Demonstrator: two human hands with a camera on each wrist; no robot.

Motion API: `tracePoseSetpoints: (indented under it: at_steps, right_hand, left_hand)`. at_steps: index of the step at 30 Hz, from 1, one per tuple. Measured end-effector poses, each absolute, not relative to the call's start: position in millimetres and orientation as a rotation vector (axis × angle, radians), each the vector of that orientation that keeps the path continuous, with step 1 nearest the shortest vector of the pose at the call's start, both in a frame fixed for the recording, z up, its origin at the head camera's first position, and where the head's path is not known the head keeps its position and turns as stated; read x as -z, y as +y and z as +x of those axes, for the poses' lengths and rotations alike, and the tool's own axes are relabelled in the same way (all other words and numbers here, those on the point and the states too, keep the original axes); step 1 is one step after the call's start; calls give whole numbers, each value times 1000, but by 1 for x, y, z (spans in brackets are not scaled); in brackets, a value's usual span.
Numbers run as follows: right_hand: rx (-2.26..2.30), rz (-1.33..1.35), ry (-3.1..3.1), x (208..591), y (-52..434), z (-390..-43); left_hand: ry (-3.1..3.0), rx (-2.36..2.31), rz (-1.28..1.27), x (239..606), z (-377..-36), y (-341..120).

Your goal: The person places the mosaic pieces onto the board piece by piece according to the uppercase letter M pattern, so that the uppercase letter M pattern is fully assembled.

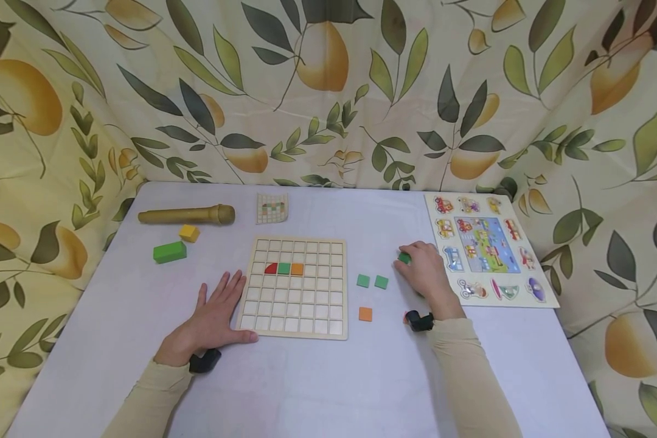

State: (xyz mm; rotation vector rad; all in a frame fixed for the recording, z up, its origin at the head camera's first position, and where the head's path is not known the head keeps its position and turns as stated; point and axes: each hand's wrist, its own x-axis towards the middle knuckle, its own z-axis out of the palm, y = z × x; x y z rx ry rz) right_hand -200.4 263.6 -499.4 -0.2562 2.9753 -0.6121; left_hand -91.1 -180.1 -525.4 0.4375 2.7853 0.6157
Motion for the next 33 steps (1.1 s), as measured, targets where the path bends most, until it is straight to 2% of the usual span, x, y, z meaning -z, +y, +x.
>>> tracePoseSetpoints:
  at_steps: [23, 33]
  right_hand:
    - [527, -111, 3045, 506, 269, -202]
    - [526, -133, 3043, 500, 263, -199]
  left_hand:
    - [2777, -611, 436, 525, -92, -180]
    - [2769, -607, 431, 526, -92, -181]
